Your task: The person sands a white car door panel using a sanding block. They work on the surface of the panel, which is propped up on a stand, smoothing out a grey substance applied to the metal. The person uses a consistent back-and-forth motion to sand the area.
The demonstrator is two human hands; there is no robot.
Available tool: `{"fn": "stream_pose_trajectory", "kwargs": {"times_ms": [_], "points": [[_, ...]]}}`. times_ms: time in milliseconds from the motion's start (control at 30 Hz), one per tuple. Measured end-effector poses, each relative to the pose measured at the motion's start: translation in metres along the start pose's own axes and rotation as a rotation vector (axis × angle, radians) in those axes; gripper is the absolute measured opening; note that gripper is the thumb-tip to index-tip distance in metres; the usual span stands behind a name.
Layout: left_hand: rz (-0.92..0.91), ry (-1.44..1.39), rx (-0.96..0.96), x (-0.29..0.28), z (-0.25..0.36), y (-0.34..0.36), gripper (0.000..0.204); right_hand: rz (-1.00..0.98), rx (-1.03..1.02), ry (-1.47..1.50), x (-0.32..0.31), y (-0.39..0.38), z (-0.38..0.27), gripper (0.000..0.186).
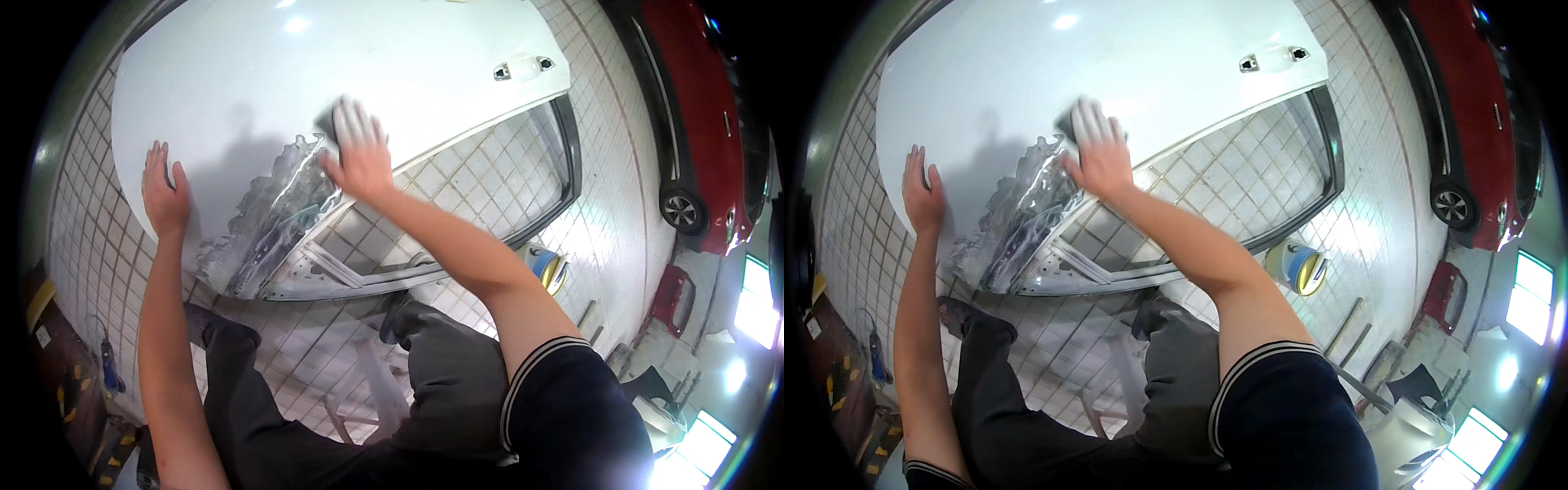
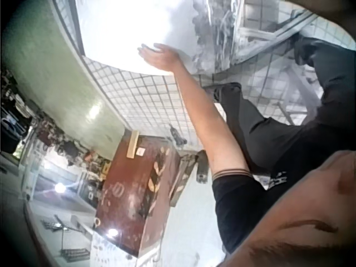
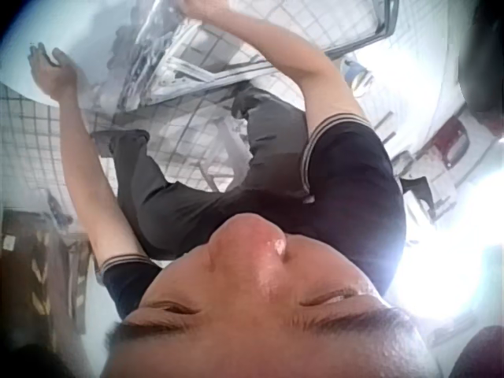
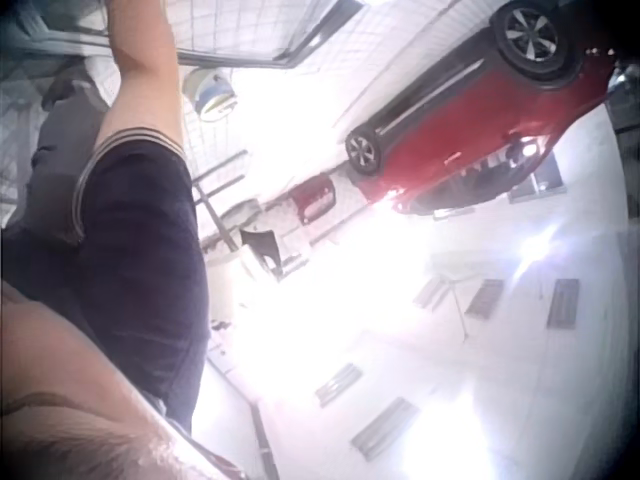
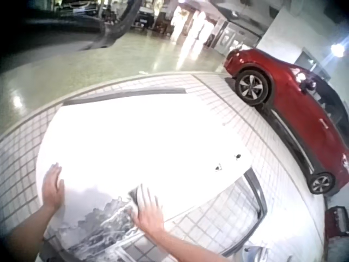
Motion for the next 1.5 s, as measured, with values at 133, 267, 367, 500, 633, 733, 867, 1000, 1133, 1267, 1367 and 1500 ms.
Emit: {"fn": "stream_pose_trajectory", "kwargs": {"times_ms": [133,267,367,500,633,733,867,1000,1133,1267,1367,1500], "points": [[0.019,-0.033,0.002,0.001,-0.002,-0.005,0.043,-0.329,-0.100,0.095,-0.008,-0.093,-0.013,0.096],[0.016,-0.027,-0.019,-0.001,0.006,-0.002,0.043,-0.219,-0.111,0.032,0.001,-0.072,0.006,0.094],[0.017,-0.047,-0.026,0.000,0.001,-0.001,0.043,0.052,-0.009,0.121,-0.009,0.016,0.023,0.084],[0.008,-0.053,-0.021,0.003,0.000,-0.002,0.043,0.089,0.046,0.044,-0.007,0.029,0.021,0.085],[0.023,-0.042,-0.023,0.000,-0.003,-0.003,0.043,-0.207,-0.110,0.040,0.001,-0.077,-0.005,0.095],[0.035,-0.069,-0.027,0.001,0.001,-0.003,0.043,-0.356,-0.149,0.021,0.007,-0.098,0.005,0.098],[0.013,-0.077,-0.044,-0.002,0.003,-0.002,0.044,-0.024,-0.024,0.012,0.004,-0.035,0.044,0.091],[0.006,-0.037,-0.036,0.001,0.002,-0.001,0.043,0.161,0.153,-0.026,-0.006,0.028,0.052,0.088],[0.018,-0.032,-0.032,0.001,-0.002,-0.003,0.042,-0.064,0.015,-0.040,0.004,-0.021,0.001,0.096],[0.025,-0.090,-0.037,0.000,-0.003,-0.006,0.043,-0.330,-0.169,0.096,0.007,-0.079,-0.021,0.098],[0.005,-0.067,-0.057,-0.004,-0.004,-0.004,0.043,-0.442,-0.264,0.183,0.008,-0.043,0.017,0.095],[0.000,-0.051,-0.072,0.002,0.010,0.002,0.042,0.142,0.036,-0.015,-0.008,-0.005,0.069,0.087]]}}
Point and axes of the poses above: each hand's wrist, its own y-axis towards the middle knuckle, its own x-axis out of the palm, z = x × y, the point moved 5 cm from there along y, towards the middle knuckle, and after that the axes turned 12 degrees about z, right-handed, at the moved point
